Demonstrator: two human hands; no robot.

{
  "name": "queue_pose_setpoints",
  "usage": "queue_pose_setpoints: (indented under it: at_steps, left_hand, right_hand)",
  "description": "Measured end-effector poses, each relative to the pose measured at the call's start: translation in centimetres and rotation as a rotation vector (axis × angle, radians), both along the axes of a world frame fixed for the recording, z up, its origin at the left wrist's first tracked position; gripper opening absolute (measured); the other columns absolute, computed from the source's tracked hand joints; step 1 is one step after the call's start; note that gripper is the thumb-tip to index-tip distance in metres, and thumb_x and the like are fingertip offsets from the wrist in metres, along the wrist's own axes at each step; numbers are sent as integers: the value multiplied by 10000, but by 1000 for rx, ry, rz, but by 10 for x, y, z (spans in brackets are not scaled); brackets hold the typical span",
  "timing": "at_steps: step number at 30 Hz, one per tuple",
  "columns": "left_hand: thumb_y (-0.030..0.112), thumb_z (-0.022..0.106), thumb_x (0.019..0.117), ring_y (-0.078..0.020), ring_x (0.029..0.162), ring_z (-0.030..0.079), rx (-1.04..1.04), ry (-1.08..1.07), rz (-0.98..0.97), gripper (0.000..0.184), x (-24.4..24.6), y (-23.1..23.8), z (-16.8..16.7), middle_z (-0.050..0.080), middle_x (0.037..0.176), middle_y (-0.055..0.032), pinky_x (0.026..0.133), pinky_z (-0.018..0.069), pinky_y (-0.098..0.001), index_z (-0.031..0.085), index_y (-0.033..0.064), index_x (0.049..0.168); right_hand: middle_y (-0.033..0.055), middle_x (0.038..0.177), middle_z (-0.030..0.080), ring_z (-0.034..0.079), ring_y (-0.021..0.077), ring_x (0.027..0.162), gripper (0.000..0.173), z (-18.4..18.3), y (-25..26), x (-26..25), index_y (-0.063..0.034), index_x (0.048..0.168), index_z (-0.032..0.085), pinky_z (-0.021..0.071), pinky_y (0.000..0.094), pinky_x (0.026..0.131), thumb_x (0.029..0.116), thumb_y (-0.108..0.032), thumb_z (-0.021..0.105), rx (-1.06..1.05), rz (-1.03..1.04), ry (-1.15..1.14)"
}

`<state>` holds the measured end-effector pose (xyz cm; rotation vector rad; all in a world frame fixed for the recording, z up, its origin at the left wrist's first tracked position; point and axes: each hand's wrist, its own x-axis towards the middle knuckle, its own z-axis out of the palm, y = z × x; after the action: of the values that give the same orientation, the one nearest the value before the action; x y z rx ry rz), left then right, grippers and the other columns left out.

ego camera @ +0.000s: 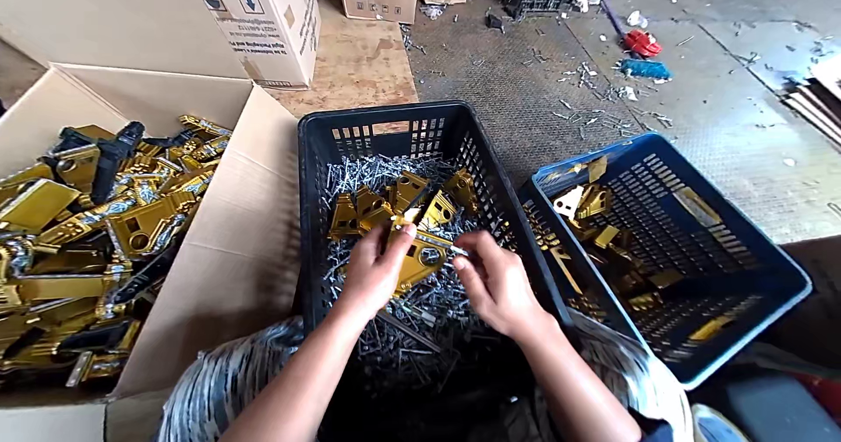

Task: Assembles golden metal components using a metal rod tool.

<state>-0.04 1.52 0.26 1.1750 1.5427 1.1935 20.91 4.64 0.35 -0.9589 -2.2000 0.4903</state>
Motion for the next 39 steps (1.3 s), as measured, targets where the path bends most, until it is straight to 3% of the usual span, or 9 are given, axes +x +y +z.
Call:
queue_pose_setpoints:
  at_steps: [6,10,14,17,22,25,30,36,39]
  left_hand:
    - [261,505,1046,-105,1104,647,148,-149,-130,371,-4,-3,1,656,1256,-18,950,554,-326,573,115,1381]
    - [339,415,1090,-87,1219,598,177,-347,-454,538,-9,-7,7,488,1528,31,1016,530,-304,331,219,1608]
    - [403,400,1098,-98,1196,618,170,-459,-658,519,-7,-9,6,602,1401,6,1032,522,-303,396,209,1579]
    - [321,367,1109,-96,1265,579,119,-187,-633,469,-13,-5,10,570,1451,6,1080,488,-315,434,196,1556]
    - [263,747,916,-129,1096,690,22,-110,-475,684,1,-8,-1,678,1273,-58,951,589,-325,446,107,1509]
    - [132,768,848,-126,987,719,-17,-188,-441,596,4,-8,-4,736,1091,-49,889,607,-314,535,69,1393]
    - [82,734,851,-147,955,727,-5,-226,-507,499,1,-7,-4,741,1075,-64,873,614,-317,600,37,1330]
    - [397,716,917,-143,1074,680,-70,-417,-606,762,-14,-6,8,676,1239,-52,923,586,-327,395,97,1540]
    - [289,807,854,-109,1062,689,66,-470,-581,545,-9,-9,10,719,1145,6,950,581,-306,592,70,1304]
  right_hand:
    - [83,1198,697,658,82,1049,395,-11,7,3,-20,1285,701,572,268,894,1071,-264,478,-286,178,279]
    - [100,1496,536,613,168,1261,949,-7,5,-5,-5,1555,376,564,369,1025,897,-609,696,-623,499,607]
    - [18,1307,652,670,140,1132,969,-5,-3,-13,-204,1522,347,567,352,991,761,-452,892,-765,659,835]
    - [59,1266,642,671,166,1110,919,-5,-6,-10,-136,1487,355,589,384,957,763,-314,893,-573,486,713]
    - [171,1254,638,637,250,1158,984,-16,-7,-17,-10,1425,449,550,438,1002,677,-446,917,44,139,152]
    - [116,1232,675,650,198,1137,900,-12,-8,-17,-14,1401,526,561,411,985,755,-546,856,-158,183,181]
    - [29,977,726,688,80,921,127,-9,-5,-8,-39,1038,730,589,271,834,955,-110,665,-450,170,329]
    - [20,836,700,681,101,788,151,6,-11,-20,-69,994,660,589,320,772,988,9,531,-894,19,846]
    - [84,938,714,715,169,845,187,10,-4,-29,-82,1048,637,615,369,798,1074,-90,452,-1126,15,1028]
